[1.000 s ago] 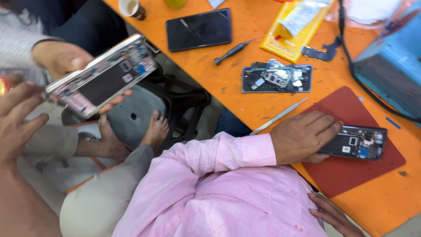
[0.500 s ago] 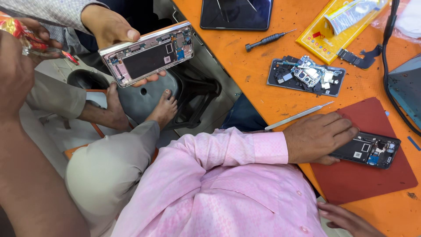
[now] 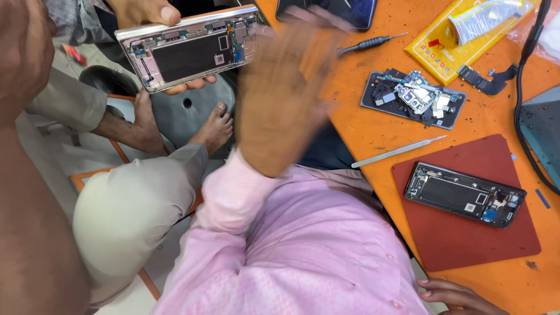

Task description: The person disassembles a mobile phone by using tweezers and a small tool to lift internal components and disconnect ribbons from the circuit board, eventually removing the main board from the chassis.

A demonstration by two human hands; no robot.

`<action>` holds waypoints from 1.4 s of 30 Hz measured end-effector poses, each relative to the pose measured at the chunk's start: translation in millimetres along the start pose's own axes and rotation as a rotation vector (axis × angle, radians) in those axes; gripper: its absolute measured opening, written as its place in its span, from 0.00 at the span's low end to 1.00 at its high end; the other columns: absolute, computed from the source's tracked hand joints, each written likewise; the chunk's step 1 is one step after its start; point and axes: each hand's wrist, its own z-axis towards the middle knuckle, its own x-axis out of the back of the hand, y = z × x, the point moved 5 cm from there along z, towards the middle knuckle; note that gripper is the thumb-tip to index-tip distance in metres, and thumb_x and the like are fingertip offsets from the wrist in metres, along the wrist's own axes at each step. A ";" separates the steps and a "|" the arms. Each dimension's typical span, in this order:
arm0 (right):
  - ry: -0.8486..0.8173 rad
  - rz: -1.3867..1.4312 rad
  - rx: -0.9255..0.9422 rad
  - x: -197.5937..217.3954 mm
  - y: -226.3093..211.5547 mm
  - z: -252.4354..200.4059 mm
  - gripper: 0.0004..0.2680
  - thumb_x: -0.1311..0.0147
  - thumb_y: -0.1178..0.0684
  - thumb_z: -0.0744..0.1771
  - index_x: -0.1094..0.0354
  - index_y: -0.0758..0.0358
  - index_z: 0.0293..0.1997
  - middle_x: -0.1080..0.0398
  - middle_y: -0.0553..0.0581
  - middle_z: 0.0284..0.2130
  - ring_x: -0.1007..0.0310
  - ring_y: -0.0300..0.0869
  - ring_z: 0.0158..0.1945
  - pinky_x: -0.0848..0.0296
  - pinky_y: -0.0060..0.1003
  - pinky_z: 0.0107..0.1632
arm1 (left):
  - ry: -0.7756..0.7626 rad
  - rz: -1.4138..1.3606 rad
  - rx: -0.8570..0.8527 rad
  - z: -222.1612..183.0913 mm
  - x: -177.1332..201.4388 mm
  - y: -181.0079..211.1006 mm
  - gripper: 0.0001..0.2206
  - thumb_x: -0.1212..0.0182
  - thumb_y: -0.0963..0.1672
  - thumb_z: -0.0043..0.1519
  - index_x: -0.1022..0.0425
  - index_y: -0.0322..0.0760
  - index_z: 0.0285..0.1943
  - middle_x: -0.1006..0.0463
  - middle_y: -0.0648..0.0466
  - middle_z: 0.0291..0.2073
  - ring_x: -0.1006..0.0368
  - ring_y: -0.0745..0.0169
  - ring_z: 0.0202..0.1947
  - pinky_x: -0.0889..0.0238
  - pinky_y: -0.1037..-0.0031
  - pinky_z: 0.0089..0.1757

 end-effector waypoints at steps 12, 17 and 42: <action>0.211 0.201 -0.157 31.8 -48.3 56.3 0.10 0.51 0.51 0.70 0.27 0.64 0.51 0.28 0.69 0.55 0.30 0.65 0.68 0.34 0.64 0.65 | 0.027 0.553 0.223 -15.6 29.5 -76.0 0.36 0.31 0.38 0.49 0.37 0.32 0.71 0.38 0.50 0.70 0.51 0.49 0.75 0.73 0.43 0.73; 0.254 0.187 -0.114 31.0 -64.1 67.6 0.09 0.44 0.55 0.69 0.24 0.65 0.51 0.28 0.68 0.54 0.29 0.64 0.67 0.33 0.63 0.65 | 0.066 0.420 0.138 -4.6 48.5 -55.9 0.36 0.29 0.40 0.49 0.35 0.31 0.70 0.32 0.49 0.67 0.42 0.50 0.73 0.66 0.47 0.73; 1.016 -0.019 -0.272 41.7 -167.0 263.5 0.42 0.29 0.52 0.60 0.63 0.70 0.77 0.37 0.66 0.65 0.33 0.49 0.68 0.34 0.45 0.70 | -0.750 -2.270 0.271 -5.9 -106.1 140.5 0.37 0.19 0.48 0.57 0.35 0.24 0.70 0.20 0.45 0.55 0.23 0.58 0.58 0.30 0.68 0.62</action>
